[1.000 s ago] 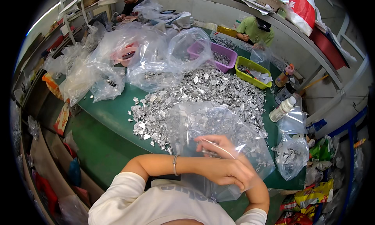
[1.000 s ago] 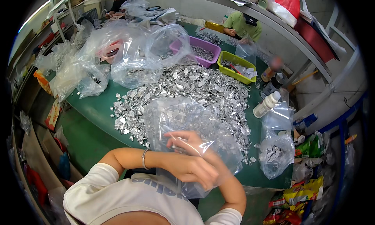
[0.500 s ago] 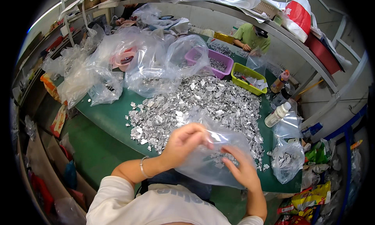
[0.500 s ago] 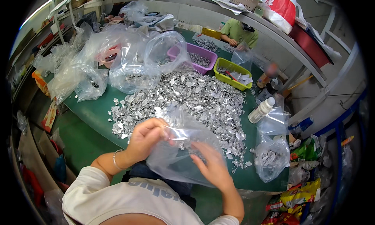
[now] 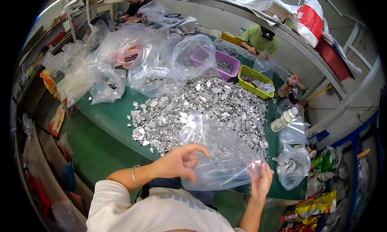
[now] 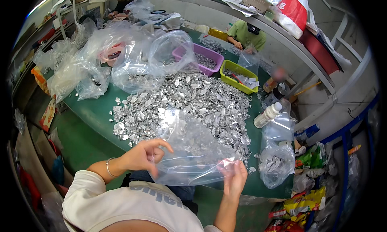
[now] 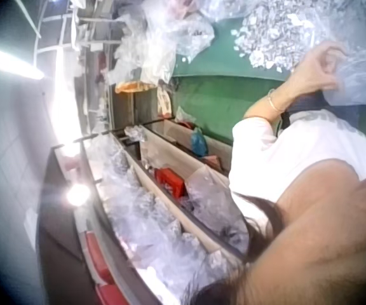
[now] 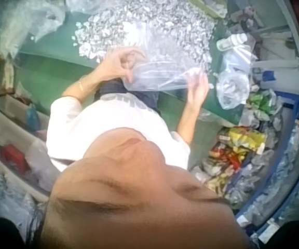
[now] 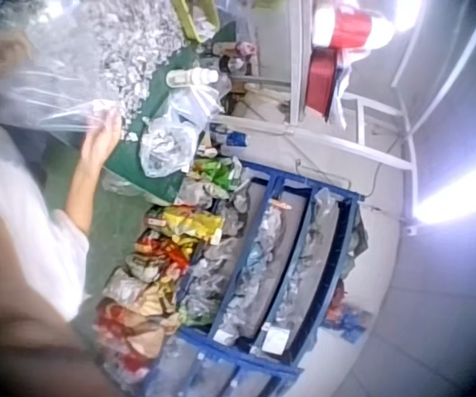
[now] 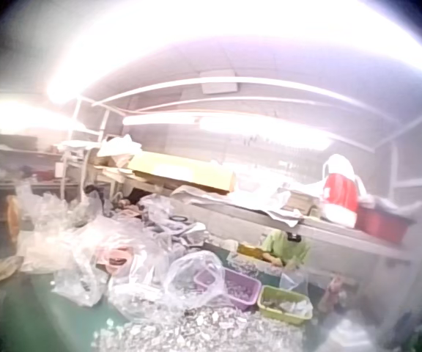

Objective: The person picks through a pile of small metal parts on a green table by hand, gathering specific pieces into their palm and then placing them into a plastic bag.

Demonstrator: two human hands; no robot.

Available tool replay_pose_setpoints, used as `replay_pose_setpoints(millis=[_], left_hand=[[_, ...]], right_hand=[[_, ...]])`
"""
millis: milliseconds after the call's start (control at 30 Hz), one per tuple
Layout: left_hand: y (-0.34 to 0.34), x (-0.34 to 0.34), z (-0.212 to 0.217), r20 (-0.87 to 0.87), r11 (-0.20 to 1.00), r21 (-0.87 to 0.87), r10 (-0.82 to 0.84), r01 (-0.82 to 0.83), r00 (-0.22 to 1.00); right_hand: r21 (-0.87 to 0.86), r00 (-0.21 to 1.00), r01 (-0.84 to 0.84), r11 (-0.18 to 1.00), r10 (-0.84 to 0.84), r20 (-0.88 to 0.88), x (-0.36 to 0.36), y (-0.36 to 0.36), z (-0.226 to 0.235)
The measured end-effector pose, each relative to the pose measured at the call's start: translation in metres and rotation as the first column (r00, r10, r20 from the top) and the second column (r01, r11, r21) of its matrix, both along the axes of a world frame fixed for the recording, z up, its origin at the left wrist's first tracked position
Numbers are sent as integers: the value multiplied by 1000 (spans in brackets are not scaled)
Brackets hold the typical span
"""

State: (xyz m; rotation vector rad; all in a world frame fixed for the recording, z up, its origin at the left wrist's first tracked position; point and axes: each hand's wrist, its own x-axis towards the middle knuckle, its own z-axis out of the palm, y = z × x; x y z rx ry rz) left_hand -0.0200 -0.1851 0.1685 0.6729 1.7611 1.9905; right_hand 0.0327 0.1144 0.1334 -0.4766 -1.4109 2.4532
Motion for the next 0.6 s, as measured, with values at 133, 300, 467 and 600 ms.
replay_pose_setpoints(millis=[133,300,467,600], left_hand=[[-14,-12,-26,-328,900,-406,18,-158,945],[-22,-23,-36,-129,951,-113,273,-287,953],[-21,-29,-38,283,952,221,145,-211,948],[-22,-29,-26,589,821,489,-61,-295,806]], right_hand=[[-478,981,-174,861,112,-155,-8,7,-9],[-349,991,-128,928,103,-89,-22,-23,4],[-115,977,-183,976,167,-135,-14,-17,-7],[55,926,-320,946,324,-194,-1,-12,-6]])
